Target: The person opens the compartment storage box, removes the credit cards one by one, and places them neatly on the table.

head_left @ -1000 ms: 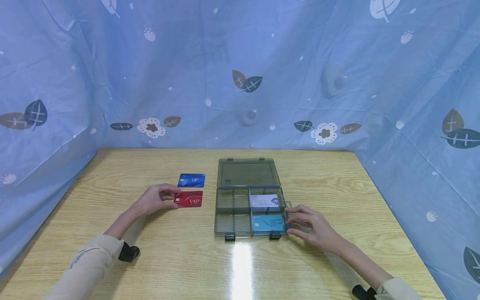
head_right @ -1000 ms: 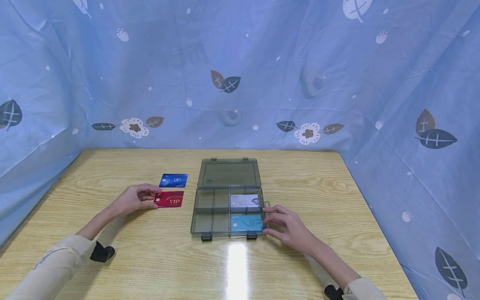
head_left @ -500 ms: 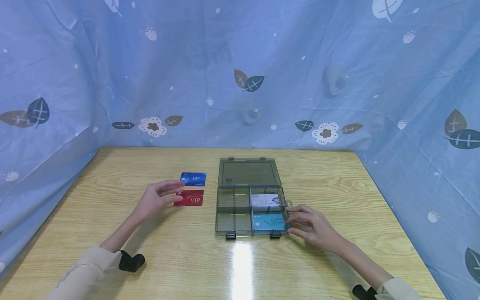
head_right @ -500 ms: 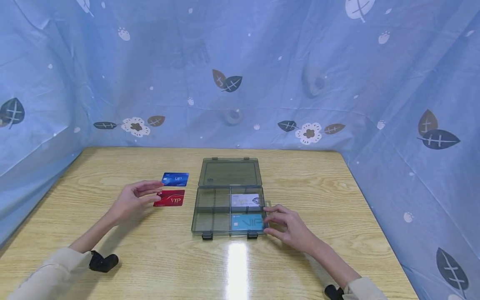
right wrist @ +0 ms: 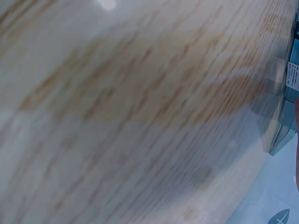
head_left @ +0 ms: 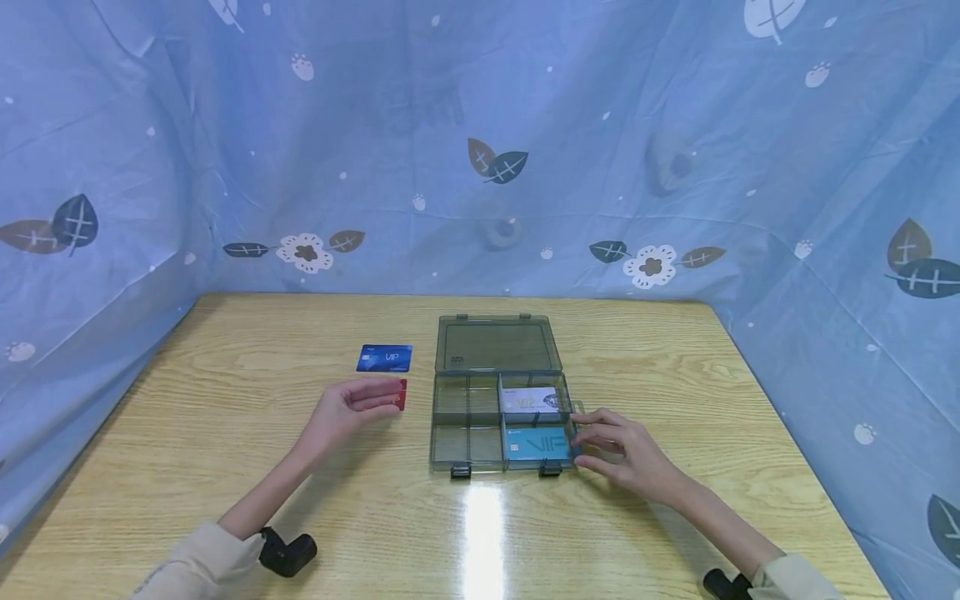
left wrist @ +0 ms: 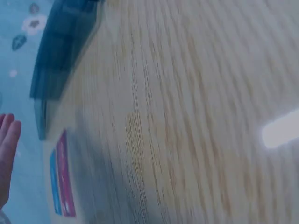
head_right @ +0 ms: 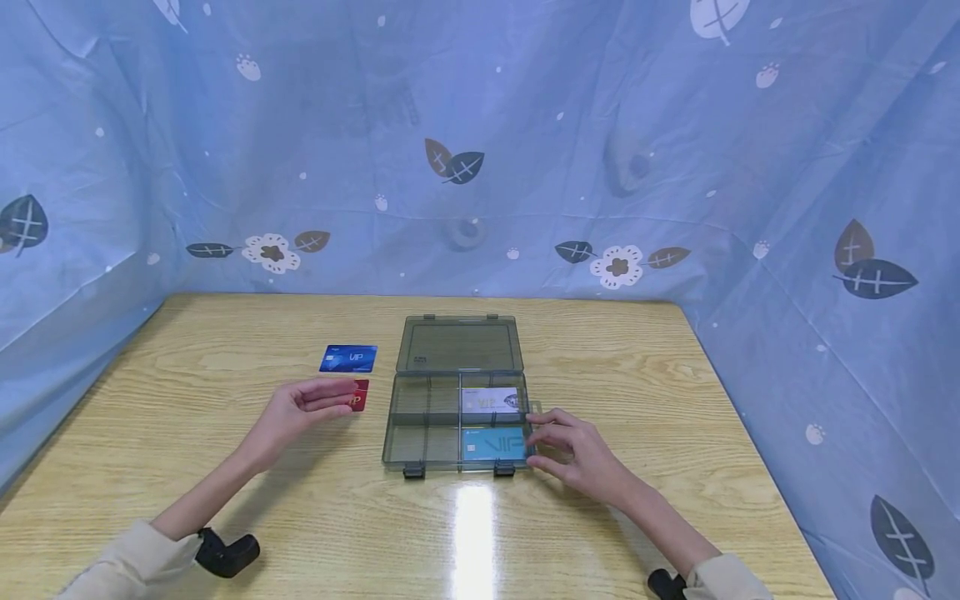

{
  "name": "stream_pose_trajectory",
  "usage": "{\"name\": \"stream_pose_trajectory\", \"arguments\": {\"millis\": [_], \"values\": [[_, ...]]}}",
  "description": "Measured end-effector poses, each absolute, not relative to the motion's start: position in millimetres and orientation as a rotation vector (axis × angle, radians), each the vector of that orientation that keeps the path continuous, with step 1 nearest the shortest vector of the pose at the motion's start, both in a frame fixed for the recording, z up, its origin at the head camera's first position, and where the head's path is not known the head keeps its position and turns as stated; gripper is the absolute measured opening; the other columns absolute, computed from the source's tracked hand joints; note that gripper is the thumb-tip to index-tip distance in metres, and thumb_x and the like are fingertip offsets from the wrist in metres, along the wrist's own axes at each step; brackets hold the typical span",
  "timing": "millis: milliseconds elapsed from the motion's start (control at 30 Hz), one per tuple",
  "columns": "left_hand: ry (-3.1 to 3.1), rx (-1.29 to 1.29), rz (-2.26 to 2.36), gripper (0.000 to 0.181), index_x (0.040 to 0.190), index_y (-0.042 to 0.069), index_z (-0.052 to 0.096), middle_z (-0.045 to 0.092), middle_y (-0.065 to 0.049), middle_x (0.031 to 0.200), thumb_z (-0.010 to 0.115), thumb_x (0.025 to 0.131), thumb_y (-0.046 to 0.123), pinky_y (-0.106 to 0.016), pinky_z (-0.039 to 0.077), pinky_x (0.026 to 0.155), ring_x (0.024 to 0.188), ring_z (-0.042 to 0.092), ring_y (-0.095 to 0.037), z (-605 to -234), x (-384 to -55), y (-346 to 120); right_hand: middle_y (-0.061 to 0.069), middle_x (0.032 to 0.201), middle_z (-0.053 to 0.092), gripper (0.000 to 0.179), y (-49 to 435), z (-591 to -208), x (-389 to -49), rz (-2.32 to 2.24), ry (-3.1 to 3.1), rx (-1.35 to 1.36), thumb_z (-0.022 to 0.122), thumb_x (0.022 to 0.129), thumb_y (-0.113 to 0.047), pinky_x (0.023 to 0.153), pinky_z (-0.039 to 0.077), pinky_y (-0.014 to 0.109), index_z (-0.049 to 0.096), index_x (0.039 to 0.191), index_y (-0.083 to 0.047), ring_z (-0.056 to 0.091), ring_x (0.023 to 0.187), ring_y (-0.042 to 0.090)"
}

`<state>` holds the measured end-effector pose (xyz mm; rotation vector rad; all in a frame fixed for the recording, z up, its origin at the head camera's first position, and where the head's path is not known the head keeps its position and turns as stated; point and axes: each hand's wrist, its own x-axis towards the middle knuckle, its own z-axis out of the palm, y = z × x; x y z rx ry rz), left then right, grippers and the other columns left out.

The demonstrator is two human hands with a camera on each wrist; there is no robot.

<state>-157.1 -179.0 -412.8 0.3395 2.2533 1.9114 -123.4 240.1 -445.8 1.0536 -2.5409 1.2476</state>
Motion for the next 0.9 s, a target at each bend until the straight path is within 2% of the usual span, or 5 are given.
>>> {"name": "stream_pose_trajectory", "arguments": {"millis": [200, 333, 433, 667, 900], "values": [[2.213, 0.334, 1.922, 0.044, 0.126, -0.009, 0.057, 0.057, -0.03, 0.125, 0.07, 0.085, 0.002, -0.026, 0.052, 0.086, 0.112, 0.057, -0.042, -410, -149, -163, 0.017, 0.114, 0.061, 0.017, 240, -445, -123, 1.258, -2.536, 1.053, 0.076, 0.08, -0.002, 0.074, 0.057, 0.035, 0.069, 0.095, -0.007, 0.065, 0.094, 0.03], [2.253, 0.334, 1.876, 0.043, 0.124, -0.004, 0.06, 0.062, -0.022, 0.122, 0.072, 0.085, 0.008, -0.025, 0.052, 0.087, 0.11, 0.061, -0.035, -409, -143, -153, 0.017, 0.114, 0.061, 0.016, 239, -445, -124, 1.259, -2.545, 1.049, 0.076, 0.08, -0.003, 0.075, 0.057, 0.035, 0.069, 0.095, -0.006, 0.065, 0.095, 0.03], [2.245, 0.33, 1.874, 0.044, 0.124, -0.004, 0.06, 0.063, -0.02, 0.122, 0.073, 0.085, 0.01, -0.026, 0.052, 0.087, 0.109, 0.063, -0.031, -407, -140, -145, 0.016, 0.114, 0.061, 0.016, 239, -446, -124, 1.264, -2.545, 1.047, 0.076, 0.08, -0.003, 0.075, 0.057, 0.035, 0.069, 0.094, -0.006, 0.065, 0.095, 0.031], [2.182, 0.338, 1.885, 0.047, 0.124, -0.007, 0.059, 0.061, -0.025, 0.122, 0.074, 0.084, 0.01, -0.027, 0.052, 0.087, 0.109, 0.061, -0.037, -407, -137, -128, 0.017, 0.114, 0.061, 0.016, 239, -446, -124, 1.265, -2.543, 1.052, 0.076, 0.08, -0.003, 0.075, 0.056, 0.036, 0.069, 0.095, -0.006, 0.064, 0.095, 0.032], [2.098, 0.366, 1.879, 0.046, 0.125, -0.008, 0.058, 0.06, -0.025, 0.123, 0.073, 0.084, 0.008, -0.028, 0.052, 0.088, 0.11, 0.061, -0.037, -410, -135, -112, 0.017, 0.114, 0.061, 0.016, 240, -446, -123, 1.267, -2.549, 1.045, 0.076, 0.08, -0.003, 0.075, 0.056, 0.036, 0.069, 0.094, -0.006, 0.065, 0.096, 0.032]]}}
